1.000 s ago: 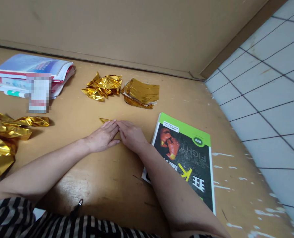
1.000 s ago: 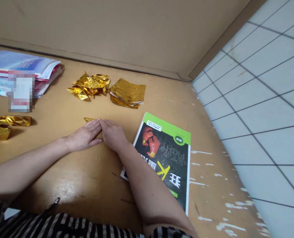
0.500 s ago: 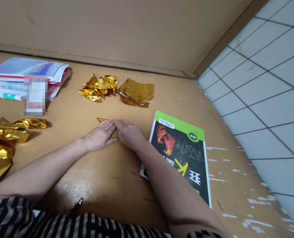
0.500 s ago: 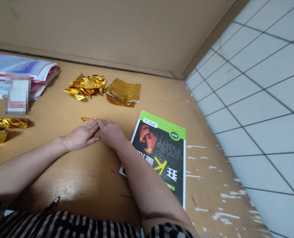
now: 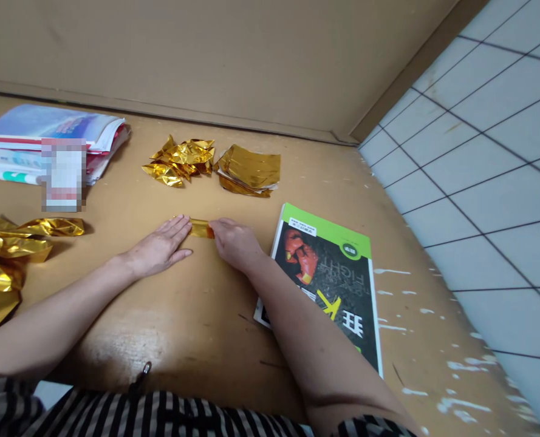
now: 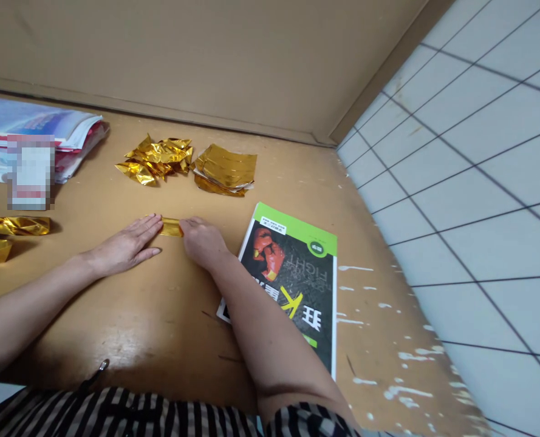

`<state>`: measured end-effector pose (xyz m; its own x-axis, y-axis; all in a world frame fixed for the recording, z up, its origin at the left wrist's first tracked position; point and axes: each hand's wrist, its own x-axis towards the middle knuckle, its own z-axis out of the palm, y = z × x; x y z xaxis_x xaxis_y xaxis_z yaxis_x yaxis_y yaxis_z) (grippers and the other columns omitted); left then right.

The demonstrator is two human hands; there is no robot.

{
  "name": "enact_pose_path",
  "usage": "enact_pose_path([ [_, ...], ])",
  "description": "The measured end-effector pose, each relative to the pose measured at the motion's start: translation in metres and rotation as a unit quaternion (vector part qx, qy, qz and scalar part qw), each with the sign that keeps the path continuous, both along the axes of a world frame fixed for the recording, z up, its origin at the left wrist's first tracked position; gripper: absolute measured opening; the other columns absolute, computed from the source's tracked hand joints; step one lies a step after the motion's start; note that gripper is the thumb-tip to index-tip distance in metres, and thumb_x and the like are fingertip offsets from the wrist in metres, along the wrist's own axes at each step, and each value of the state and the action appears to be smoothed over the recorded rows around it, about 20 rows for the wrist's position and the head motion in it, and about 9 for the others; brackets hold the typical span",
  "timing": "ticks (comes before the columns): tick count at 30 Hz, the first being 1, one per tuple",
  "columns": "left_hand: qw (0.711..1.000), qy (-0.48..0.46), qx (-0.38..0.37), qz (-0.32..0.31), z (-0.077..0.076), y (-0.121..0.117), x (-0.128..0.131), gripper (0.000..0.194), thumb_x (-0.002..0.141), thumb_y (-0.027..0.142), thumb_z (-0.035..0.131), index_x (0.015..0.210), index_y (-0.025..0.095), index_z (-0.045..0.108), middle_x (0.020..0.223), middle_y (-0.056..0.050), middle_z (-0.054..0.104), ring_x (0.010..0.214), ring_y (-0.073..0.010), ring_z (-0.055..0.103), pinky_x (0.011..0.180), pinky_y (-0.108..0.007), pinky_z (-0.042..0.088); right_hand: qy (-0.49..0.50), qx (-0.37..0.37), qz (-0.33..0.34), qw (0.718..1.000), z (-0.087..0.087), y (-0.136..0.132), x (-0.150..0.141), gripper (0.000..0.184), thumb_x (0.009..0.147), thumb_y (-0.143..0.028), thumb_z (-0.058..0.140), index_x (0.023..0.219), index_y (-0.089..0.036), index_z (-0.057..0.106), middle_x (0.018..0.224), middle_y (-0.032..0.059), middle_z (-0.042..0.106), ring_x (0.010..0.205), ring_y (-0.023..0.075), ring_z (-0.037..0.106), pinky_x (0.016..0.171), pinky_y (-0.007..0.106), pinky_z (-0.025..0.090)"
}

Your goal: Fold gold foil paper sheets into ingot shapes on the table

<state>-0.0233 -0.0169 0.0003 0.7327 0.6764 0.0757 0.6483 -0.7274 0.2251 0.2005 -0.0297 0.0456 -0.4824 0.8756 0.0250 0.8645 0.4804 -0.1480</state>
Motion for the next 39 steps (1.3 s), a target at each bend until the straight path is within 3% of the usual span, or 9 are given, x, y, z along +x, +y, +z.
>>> enact_pose_path([
  [6,1.000,-0.011,0.001,0.012,0.001,0.000,-0.002,0.062,0.100,0.053,0.027,0.144,0.011,0.042,0.152,-0.016,0.040,0.143,-0.0254,0.033,0.118,-0.044,0.030,-0.002,0.018,0.015,1.000,-0.003,-0.001,0.000,0.028,0.093,-0.011,0.038,0.102,-0.013,0.065,0.096,0.0138,0.071,0.096,0.0213,0.063,0.082,0.030,0.049],
  [10,1.000,-0.006,0.021,0.015,0.001,-0.001,0.002,0.062,0.100,0.053,0.029,0.142,0.010,0.044,0.150,-0.017,0.042,0.142,-0.0269,0.036,0.117,-0.045,0.031,0.037,0.036,0.039,0.998,-0.011,-0.001,-0.006,0.035,0.098,-0.022,0.034,0.114,-0.010,0.063,0.111,0.0182,0.069,0.107,0.0244,0.062,0.096,0.039,0.048],
  [14,0.999,0.002,0.040,0.011,0.001,-0.003,0.005,0.062,0.099,0.052,0.031,0.142,0.009,0.043,0.147,-0.020,0.045,0.140,-0.0295,0.038,0.116,-0.048,0.032,0.085,0.017,0.102,0.991,-0.023,-0.003,-0.016,0.055,0.098,-0.044,0.039,0.140,-0.010,0.045,0.144,0.0201,0.050,0.137,0.0277,0.042,0.112,0.050,0.036],
  [17,0.999,0.008,0.043,0.010,0.000,-0.003,0.005,0.063,0.099,0.052,0.033,0.141,0.006,0.044,0.145,-0.023,0.047,0.139,-0.0316,0.040,0.114,-0.049,0.034,0.087,-0.023,0.119,0.989,-0.029,-0.004,-0.021,0.071,0.096,-0.054,0.038,0.149,-0.008,0.032,0.153,0.0220,0.036,0.144,0.0290,0.031,0.115,0.053,0.032],
  [23,0.999,0.002,0.044,0.012,0.001,-0.002,0.005,0.062,0.098,0.052,0.034,0.143,0.010,0.043,0.148,-0.019,0.045,0.139,-0.0289,0.040,0.115,-0.046,0.033,0.051,-0.040,0.099,0.993,-0.030,-0.006,-0.017,0.072,0.097,-0.053,0.036,0.149,-0.004,0.031,0.154,0.0245,0.032,0.146,0.0310,0.027,0.117,0.054,0.029],
  [31,0.999,0.007,0.039,0.020,0.003,-0.002,0.006,0.061,0.099,0.050,0.031,0.139,0.007,0.048,0.147,-0.019,0.045,0.140,-0.0275,0.039,0.116,-0.044,0.033,-0.014,-0.087,0.039,0.995,-0.015,-0.010,-0.010,0.073,0.094,-0.050,0.044,0.145,0.002,0.036,0.155,0.0272,0.029,0.146,0.0345,0.024,0.118,0.051,0.028],
  [39,0.998,0.002,0.052,0.021,0.002,-0.001,0.005,0.057,0.099,0.049,0.033,0.137,0.010,0.050,0.146,-0.016,0.048,0.138,-0.0263,0.043,0.115,-0.043,0.034,-0.031,-0.066,0.005,0.997,-0.011,-0.006,0.008,0.067,0.094,-0.053,0.042,0.142,-0.007,0.044,0.149,0.0233,0.043,0.139,0.0313,0.040,0.111,0.046,0.037],
])
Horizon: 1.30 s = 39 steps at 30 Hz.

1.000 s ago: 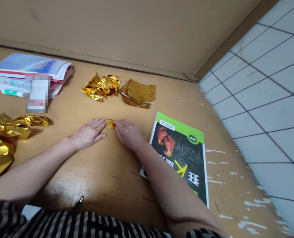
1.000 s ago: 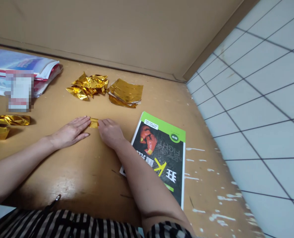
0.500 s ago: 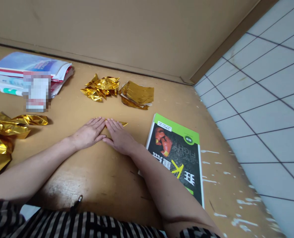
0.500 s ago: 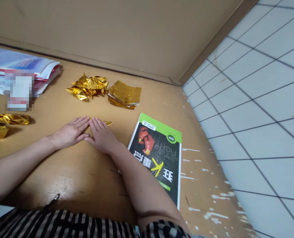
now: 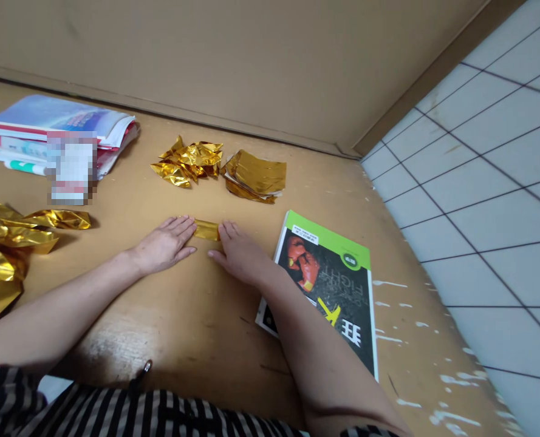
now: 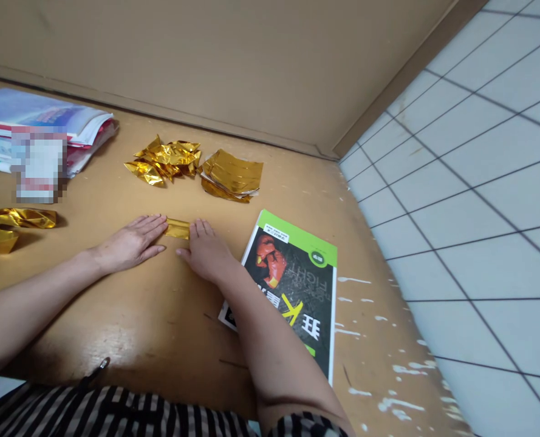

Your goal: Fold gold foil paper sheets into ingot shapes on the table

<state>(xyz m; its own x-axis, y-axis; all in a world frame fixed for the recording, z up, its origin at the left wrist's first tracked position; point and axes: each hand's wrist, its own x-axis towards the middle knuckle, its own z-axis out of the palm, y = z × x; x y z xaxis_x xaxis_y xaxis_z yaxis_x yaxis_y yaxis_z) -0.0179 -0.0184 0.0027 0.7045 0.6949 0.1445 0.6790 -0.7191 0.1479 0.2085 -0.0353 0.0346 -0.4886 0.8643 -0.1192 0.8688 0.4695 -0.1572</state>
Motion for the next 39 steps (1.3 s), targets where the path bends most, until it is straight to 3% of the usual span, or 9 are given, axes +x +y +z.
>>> enact_pose_path([
  [8,1.000,-0.005,0.022,0.010,0.003,-0.001,0.005,0.052,0.099,0.043,0.035,0.135,0.010,0.052,0.140,-0.018,0.055,0.132,-0.0272,0.049,0.113,-0.045,0.036,-0.101,0.004,-0.029,0.994,0.033,-0.003,-0.009,0.049,0.097,-0.037,0.044,0.131,-0.003,0.055,0.134,0.0226,0.057,0.128,0.0310,0.047,0.110,0.048,0.031],
  [13,0.999,-0.002,0.040,0.007,0.005,0.001,0.017,0.053,0.098,0.044,0.038,0.132,0.007,0.055,0.135,-0.021,0.058,0.128,-0.0304,0.053,0.110,-0.046,0.040,-0.090,0.013,-0.022,0.996,0.030,-0.002,-0.009,0.047,0.097,-0.035,0.045,0.130,-0.004,0.055,0.135,0.0222,0.056,0.131,0.0296,0.044,0.112,0.047,0.028],
  [18,0.999,0.016,-0.006,-0.050,0.001,0.005,0.044,0.058,0.099,0.046,0.036,0.140,0.006,0.045,0.147,-0.019,0.046,0.140,-0.0287,0.039,0.115,-0.042,0.034,-0.079,0.020,-0.018,0.997,0.027,0.001,-0.005,0.044,0.098,-0.034,0.044,0.128,-0.006,0.057,0.133,0.0224,0.057,0.129,0.0285,0.045,0.110,0.048,0.029],
  [22,0.998,0.031,-0.040,-0.048,-0.001,0.005,0.057,0.066,0.098,0.051,0.036,0.144,0.003,0.038,0.151,-0.022,0.039,0.142,-0.0304,0.034,0.117,-0.043,0.030,-0.077,0.017,-0.018,0.997,0.027,0.002,-0.004,0.041,0.098,-0.031,0.044,0.129,-0.008,0.057,0.132,0.0210,0.057,0.129,0.0267,0.045,0.110,0.045,0.030],
  [27,0.996,0.035,-0.059,-0.053,0.000,0.004,0.046,0.070,0.098,0.055,0.033,0.145,0.004,0.036,0.153,-0.022,0.035,0.145,-0.0305,0.027,0.118,-0.044,0.026,-0.080,0.024,-0.017,0.996,0.027,0.002,-0.005,0.039,0.097,-0.029,0.045,0.127,-0.007,0.059,0.130,0.0210,0.058,0.126,0.0271,0.047,0.109,0.045,0.030],
  [32,0.998,0.007,-0.055,-0.042,0.004,0.003,0.028,0.068,0.098,0.057,0.030,0.143,0.007,0.042,0.151,-0.020,0.039,0.144,-0.0279,0.031,0.118,-0.043,0.029,-0.087,0.030,-0.023,0.995,0.027,0.002,-0.007,0.038,0.098,-0.029,0.045,0.125,-0.006,0.060,0.126,0.0201,0.061,0.124,0.0274,0.049,0.108,0.045,0.031],
  [39,0.997,-0.071,-0.023,0.013,0.000,0.011,0.007,0.059,0.099,0.053,0.029,0.125,0.011,0.061,0.134,-0.016,0.060,0.127,-0.0256,0.055,0.110,-0.042,0.044,-0.076,0.084,-0.025,0.993,0.019,0.007,-0.008,0.033,0.098,-0.028,0.045,0.109,-0.010,0.070,0.108,0.0170,0.068,0.111,0.0257,0.055,0.105,0.043,0.032],
])
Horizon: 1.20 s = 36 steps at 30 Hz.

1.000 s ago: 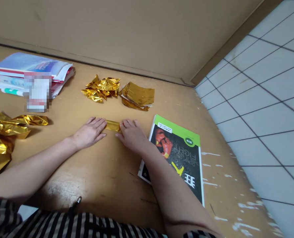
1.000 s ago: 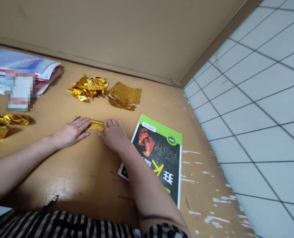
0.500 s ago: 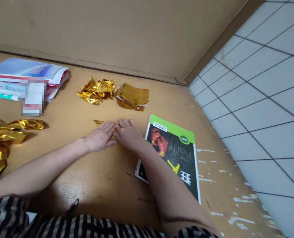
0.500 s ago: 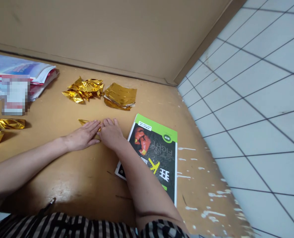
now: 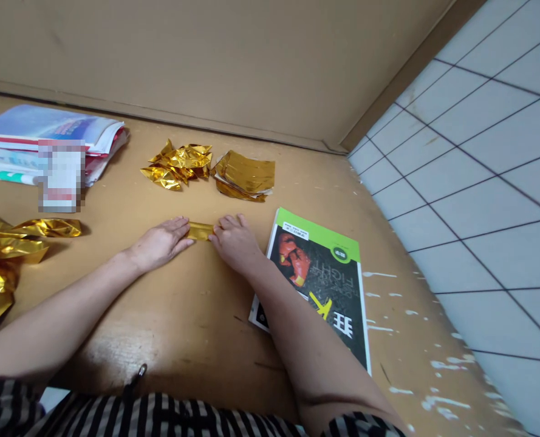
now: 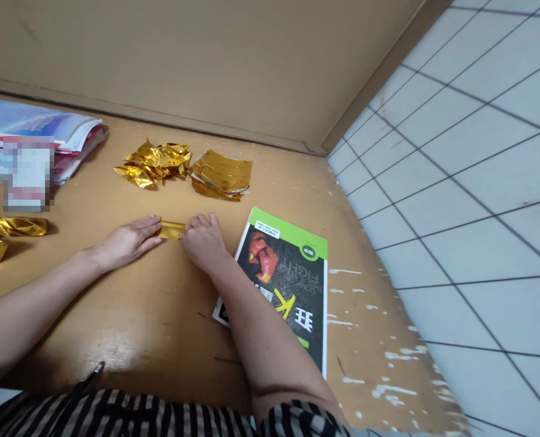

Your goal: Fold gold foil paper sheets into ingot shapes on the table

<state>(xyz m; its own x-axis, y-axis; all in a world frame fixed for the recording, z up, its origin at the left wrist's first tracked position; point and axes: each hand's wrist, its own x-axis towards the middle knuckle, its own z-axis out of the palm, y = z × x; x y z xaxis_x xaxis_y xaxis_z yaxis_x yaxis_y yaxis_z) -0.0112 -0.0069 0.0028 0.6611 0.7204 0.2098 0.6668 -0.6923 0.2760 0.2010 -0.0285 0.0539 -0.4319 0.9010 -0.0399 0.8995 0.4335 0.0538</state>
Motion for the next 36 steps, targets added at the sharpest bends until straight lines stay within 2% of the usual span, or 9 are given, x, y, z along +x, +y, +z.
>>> enact_pose_path([
  [4,0.998,-0.047,0.042,0.022,-0.005,0.013,-0.007,0.044,0.099,0.042,0.035,0.105,0.017,0.071,0.116,-0.012,0.071,0.108,-0.0236,0.067,0.097,-0.039,0.054,0.028,0.025,-0.004,0.999,-0.010,0.007,0.003,0.031,0.097,-0.027,0.046,0.097,-0.014,0.075,0.097,0.0138,0.071,0.101,0.0238,0.058,0.103,0.043,0.033],
  [8,0.992,-0.089,0.070,0.055,-0.006,0.023,-0.003,0.026,0.093,0.033,0.051,0.086,0.019,0.071,0.099,-0.010,0.072,0.092,-0.0230,0.068,0.084,-0.038,0.057,0.065,0.038,-0.014,0.997,-0.018,0.013,0.006,0.028,0.095,-0.025,0.049,0.089,-0.017,0.075,0.097,0.0118,0.072,0.097,0.0236,0.058,0.103,0.045,0.032],
  [11,0.989,-0.111,0.055,0.083,-0.004,0.027,0.003,0.012,0.086,0.026,0.059,0.080,0.019,0.068,0.090,-0.007,0.070,0.087,-0.0220,0.065,0.081,-0.038,0.055,0.094,0.040,-0.030,0.994,-0.020,0.016,0.008,0.024,0.093,-0.023,0.051,0.089,-0.016,0.074,0.098,0.0113,0.071,0.096,0.0237,0.057,0.101,0.043,0.035],
  [14,0.987,-0.119,0.018,0.109,0.000,0.029,0.005,0.004,0.082,0.022,0.064,0.083,0.019,0.066,0.088,-0.006,0.067,0.088,-0.0226,0.062,0.082,-0.039,0.053,0.125,0.018,-0.052,0.991,-0.022,0.018,0.009,0.021,0.092,-0.023,0.051,0.089,-0.016,0.072,0.097,0.0114,0.069,0.097,0.0242,0.055,0.094,0.039,0.039],
  [19,0.986,-0.118,-0.025,0.112,0.003,0.032,0.004,0.005,0.079,0.021,0.066,0.084,0.019,0.064,0.086,-0.004,0.062,0.088,-0.0220,0.058,0.082,-0.039,0.050,0.197,-0.002,-0.084,0.977,-0.029,0.024,0.015,0.014,0.087,-0.024,0.056,0.093,-0.018,0.068,0.099,0.0100,0.064,0.096,0.0243,0.052,0.087,0.038,0.041],
  [23,0.987,-0.105,-0.037,0.112,0.006,0.033,0.006,0.005,0.079,0.019,0.066,0.080,0.019,0.061,0.084,-0.004,0.061,0.087,-0.0223,0.056,0.082,-0.039,0.049,0.209,-0.010,-0.090,0.974,-0.034,0.026,0.018,0.011,0.085,-0.024,0.058,0.091,-0.020,0.065,0.096,0.0080,0.062,0.095,0.0238,0.052,0.085,0.038,0.039],
  [31,0.990,-0.103,-0.035,0.090,0.011,0.030,0.008,0.007,0.079,0.017,0.063,0.078,0.020,0.056,0.081,-0.004,0.061,0.083,-0.0223,0.057,0.077,-0.037,0.048,0.203,-0.045,-0.108,0.972,-0.025,0.024,0.016,0.005,0.083,-0.021,0.057,0.087,-0.019,0.060,0.098,0.0084,0.064,0.098,0.0240,0.053,0.085,0.037,0.038],
  [36,0.992,-0.083,-0.044,0.085,0.014,0.027,0.006,0.005,0.080,0.017,0.061,0.079,0.020,0.057,0.077,-0.003,0.062,0.079,-0.0212,0.059,0.077,-0.037,0.048,0.229,-0.065,-0.104,0.966,-0.024,0.023,0.015,0.004,0.082,-0.017,0.056,0.084,-0.020,0.057,0.091,0.0052,0.065,0.090,0.0219,0.056,0.085,0.036,0.037],
])
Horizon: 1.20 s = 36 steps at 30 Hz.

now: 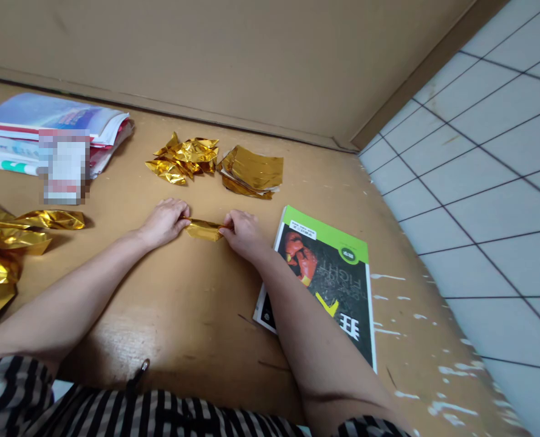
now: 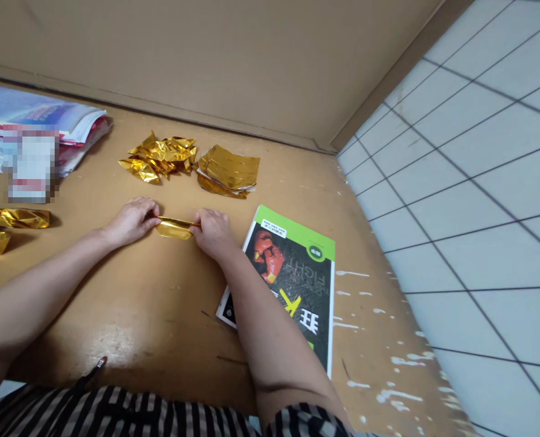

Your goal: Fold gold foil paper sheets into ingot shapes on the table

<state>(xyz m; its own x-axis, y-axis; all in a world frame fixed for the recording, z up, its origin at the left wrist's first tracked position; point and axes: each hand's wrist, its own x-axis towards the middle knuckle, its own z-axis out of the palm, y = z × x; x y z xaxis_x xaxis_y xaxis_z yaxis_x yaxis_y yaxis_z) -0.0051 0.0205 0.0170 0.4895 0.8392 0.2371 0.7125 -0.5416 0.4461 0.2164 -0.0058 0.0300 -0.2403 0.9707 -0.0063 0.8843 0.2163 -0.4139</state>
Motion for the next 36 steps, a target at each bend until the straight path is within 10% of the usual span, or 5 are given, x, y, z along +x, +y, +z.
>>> enact_pose_path([
  [7,0.997,-0.014,0.014,-0.069,0.008,-0.001,-0.008,0.010,0.083,0.015,0.055,0.083,0.020,0.063,0.076,-0.001,0.063,0.075,-0.0178,0.059,0.076,-0.034,0.049,0.046,0.035,0.039,0.998,-0.002,-0.002,0.001,0.011,0.083,-0.014,0.054,0.088,-0.021,0.060,0.089,0.0034,0.067,0.087,0.0199,0.056,0.082,0.034,0.038],
  [15,0.978,0.010,0.197,-0.065,0.014,-0.011,-0.007,0.029,0.096,0.021,0.038,0.084,0.020,0.065,0.087,-0.008,0.068,0.083,-0.0211,0.059,0.076,-0.038,0.047,-0.084,0.205,0.080,0.972,0.006,-0.010,0.000,0.029,0.094,-0.017,0.038,0.084,-0.019,0.065,0.087,0.0087,0.065,0.088,0.0232,0.049,0.085,0.039,0.032],
  [36,0.971,0.111,0.153,-0.146,0.004,-0.038,0.005,0.037,0.096,0.017,0.034,0.087,0.013,0.069,0.095,-0.015,0.069,0.090,-0.0234,0.066,0.086,-0.040,0.056,-0.178,0.107,0.205,0.956,0.013,-0.017,-0.001,0.025,0.082,-0.007,0.045,0.092,-0.012,0.068,0.093,0.0134,0.065,0.089,0.0234,0.053,0.080,0.034,0.038],
])
